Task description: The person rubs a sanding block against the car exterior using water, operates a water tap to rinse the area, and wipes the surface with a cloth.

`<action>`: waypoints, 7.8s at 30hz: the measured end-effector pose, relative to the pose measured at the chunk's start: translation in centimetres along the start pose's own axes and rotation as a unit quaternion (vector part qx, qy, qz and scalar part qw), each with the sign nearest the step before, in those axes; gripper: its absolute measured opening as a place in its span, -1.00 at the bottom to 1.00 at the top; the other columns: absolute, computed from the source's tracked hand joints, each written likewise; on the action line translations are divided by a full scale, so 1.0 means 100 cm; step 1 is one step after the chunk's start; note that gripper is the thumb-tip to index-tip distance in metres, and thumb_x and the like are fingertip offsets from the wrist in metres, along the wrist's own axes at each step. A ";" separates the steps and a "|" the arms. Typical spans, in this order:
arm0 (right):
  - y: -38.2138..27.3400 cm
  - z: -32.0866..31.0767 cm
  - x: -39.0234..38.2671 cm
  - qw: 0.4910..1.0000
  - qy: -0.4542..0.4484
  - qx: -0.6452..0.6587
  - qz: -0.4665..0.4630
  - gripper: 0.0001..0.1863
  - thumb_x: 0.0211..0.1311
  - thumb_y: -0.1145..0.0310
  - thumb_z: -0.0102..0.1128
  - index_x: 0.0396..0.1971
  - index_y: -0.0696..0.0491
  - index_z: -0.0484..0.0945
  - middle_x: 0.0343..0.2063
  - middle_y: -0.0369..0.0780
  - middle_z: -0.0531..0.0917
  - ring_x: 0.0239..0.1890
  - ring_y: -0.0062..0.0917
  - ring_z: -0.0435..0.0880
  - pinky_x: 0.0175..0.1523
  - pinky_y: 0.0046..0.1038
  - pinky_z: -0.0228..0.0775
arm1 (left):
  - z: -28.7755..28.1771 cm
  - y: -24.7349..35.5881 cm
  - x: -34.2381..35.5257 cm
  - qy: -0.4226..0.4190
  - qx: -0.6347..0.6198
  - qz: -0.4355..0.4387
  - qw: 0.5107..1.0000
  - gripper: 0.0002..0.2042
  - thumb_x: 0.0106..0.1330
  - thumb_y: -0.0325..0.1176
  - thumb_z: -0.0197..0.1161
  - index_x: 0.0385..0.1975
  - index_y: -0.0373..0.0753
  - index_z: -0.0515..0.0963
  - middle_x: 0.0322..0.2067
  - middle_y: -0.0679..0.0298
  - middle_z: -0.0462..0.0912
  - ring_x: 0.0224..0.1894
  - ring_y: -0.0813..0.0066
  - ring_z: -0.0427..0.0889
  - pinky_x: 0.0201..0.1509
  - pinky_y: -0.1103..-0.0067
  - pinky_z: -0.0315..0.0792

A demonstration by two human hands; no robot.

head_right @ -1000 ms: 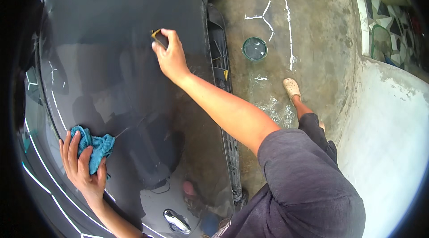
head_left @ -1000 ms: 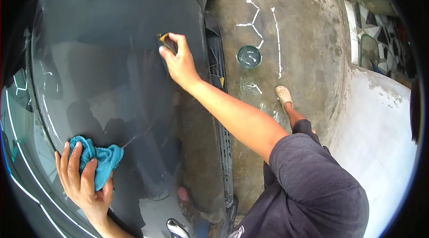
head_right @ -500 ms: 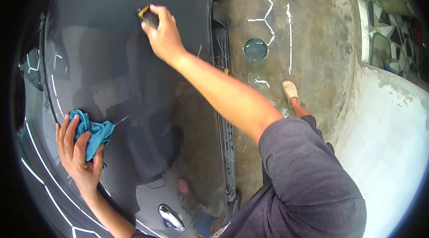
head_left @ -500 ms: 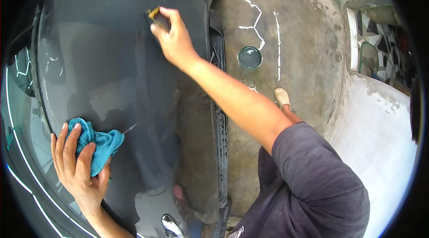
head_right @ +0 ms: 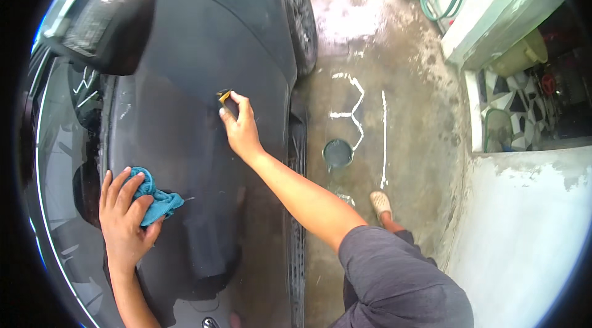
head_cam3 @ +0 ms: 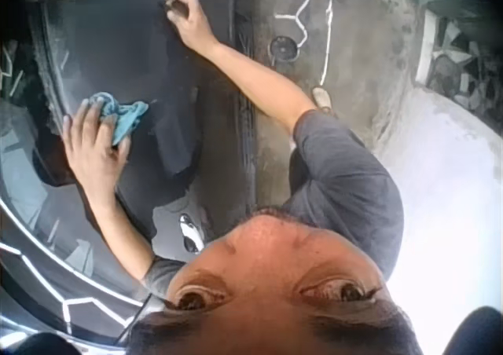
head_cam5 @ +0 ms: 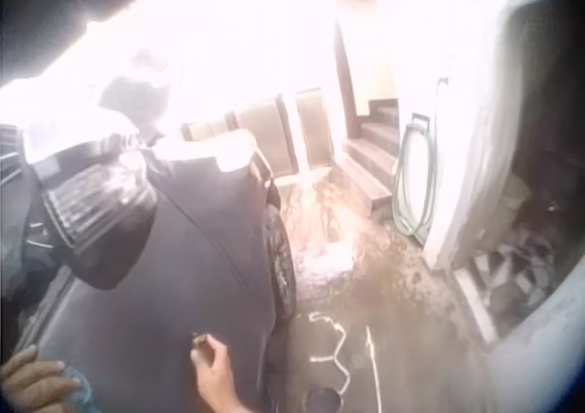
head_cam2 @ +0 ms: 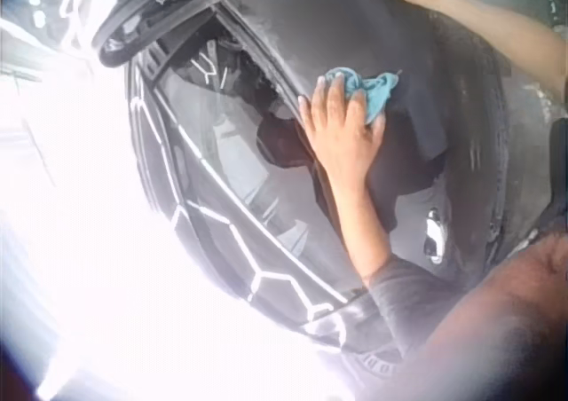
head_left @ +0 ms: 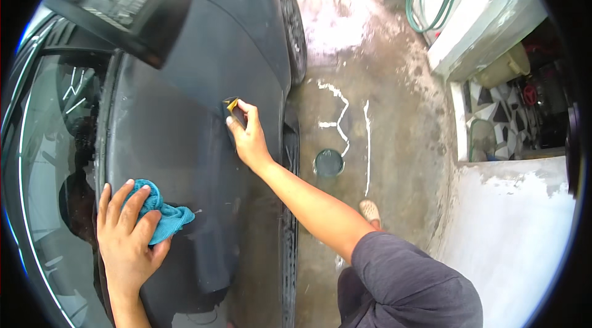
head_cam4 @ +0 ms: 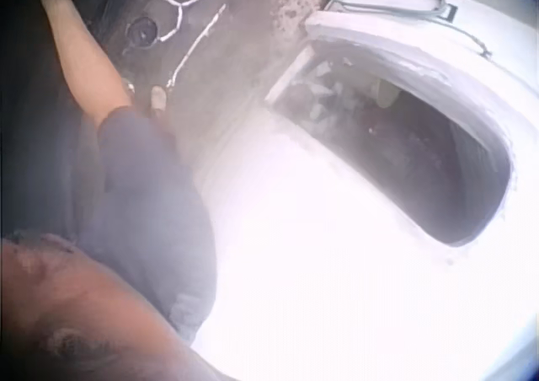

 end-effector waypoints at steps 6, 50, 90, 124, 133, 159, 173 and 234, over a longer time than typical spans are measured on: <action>-0.042 0.034 -0.178 1.000 -0.022 0.009 0.018 -0.37 0.41 0.48 0.23 0.42 0.17 0.22 0.31 0.00 0.41 0.39 -0.15 0.41 0.48 -0.20 0.22 | -0.014 -0.005 -0.026 0.025 -0.021 0.004 0.999 -0.65 -0.16 -0.36 0.53 -0.31 -0.19 0.61 0.08 0.14 0.63 0.30 0.01 0.52 0.48 0.01 0.24; -0.116 0.039 -0.381 0.969 -0.140 -0.069 -0.194 -0.35 0.16 0.46 0.46 0.28 0.09 0.44 0.23 -0.02 0.51 0.23 -0.04 0.50 0.31 -0.14 0.33 | -0.002 -0.002 -0.040 0.093 0.077 0.090 0.989 -0.72 0.23 -0.22 0.42 -0.13 -0.19 0.66 0.09 0.29 0.69 0.16 0.25 0.63 0.22 0.37 0.52; -0.083 0.024 -0.178 0.981 -0.003 -0.067 -0.180 -0.52 0.29 0.39 0.31 0.18 0.15 0.47 0.18 -0.02 0.56 0.22 -0.07 0.51 0.31 -0.14 0.31 | -0.002 0.004 -0.026 0.060 0.080 0.076 0.992 -0.74 0.24 -0.25 0.40 -0.15 -0.21 0.66 0.15 0.31 0.66 0.22 0.22 0.59 0.25 0.35 0.48; -0.042 0.012 -0.031 0.994 0.044 -0.033 -0.091 -0.57 0.44 0.34 0.14 0.20 0.19 0.34 0.21 0.03 0.49 0.26 -0.02 0.42 0.36 -0.09 0.26 | -0.007 0.010 -0.008 0.026 0.059 0.049 0.997 -0.71 0.01 -0.39 0.51 -0.25 -0.21 0.62 0.10 0.24 0.68 0.33 0.13 0.54 0.49 0.16 0.33; -0.065 0.035 -0.322 0.990 -0.112 -0.046 -0.074 -0.18 0.13 0.63 0.41 0.39 0.13 0.22 0.37 0.08 0.33 0.39 0.06 0.32 0.48 0.05 0.09 | 0.001 -0.002 -0.016 -0.008 0.057 0.026 0.998 -0.70 -0.02 -0.40 0.48 -0.25 -0.19 0.62 0.15 0.24 0.66 0.35 0.11 0.52 0.51 0.12 0.29; -0.104 0.042 -0.030 0.991 -0.045 -0.096 -0.079 -0.53 0.36 0.39 0.29 0.20 0.19 0.42 0.14 0.03 0.53 0.21 -0.08 0.49 0.33 -0.17 0.31 | -0.030 -0.005 -0.018 0.069 0.027 0.026 0.997 -0.73 0.00 -0.28 0.55 -0.37 -0.18 0.60 0.20 0.24 0.59 0.40 0.07 0.42 0.48 0.06 0.29; -0.073 0.032 -0.011 0.998 -0.005 0.005 -0.058 -0.54 0.41 0.34 0.23 0.18 0.23 0.36 0.10 0.03 0.56 0.19 -0.18 0.54 0.32 -0.25 0.35 | -0.033 -0.001 -0.010 0.072 0.022 0.045 0.996 -0.74 0.01 -0.36 0.54 -0.37 -0.17 0.57 0.18 0.28 0.61 0.38 0.09 0.45 0.42 0.13 0.38; -0.107 0.056 0.001 0.984 0.005 -0.082 -0.156 -0.55 0.41 0.37 0.18 0.23 0.16 0.38 0.24 0.02 0.49 0.27 0.01 0.41 0.37 -0.10 0.25 | -0.025 -0.005 -0.011 0.042 0.001 0.039 0.998 -0.73 -0.06 -0.38 0.55 -0.45 -0.20 0.53 0.07 0.26 0.63 0.32 0.09 0.51 0.31 0.17 0.43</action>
Point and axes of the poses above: each hand's wrist, its own x-axis towards the middle knuckle, its own z-axis out of the palm, y = z × x, the point moved 10 cm from there along x, towards the middle knuckle
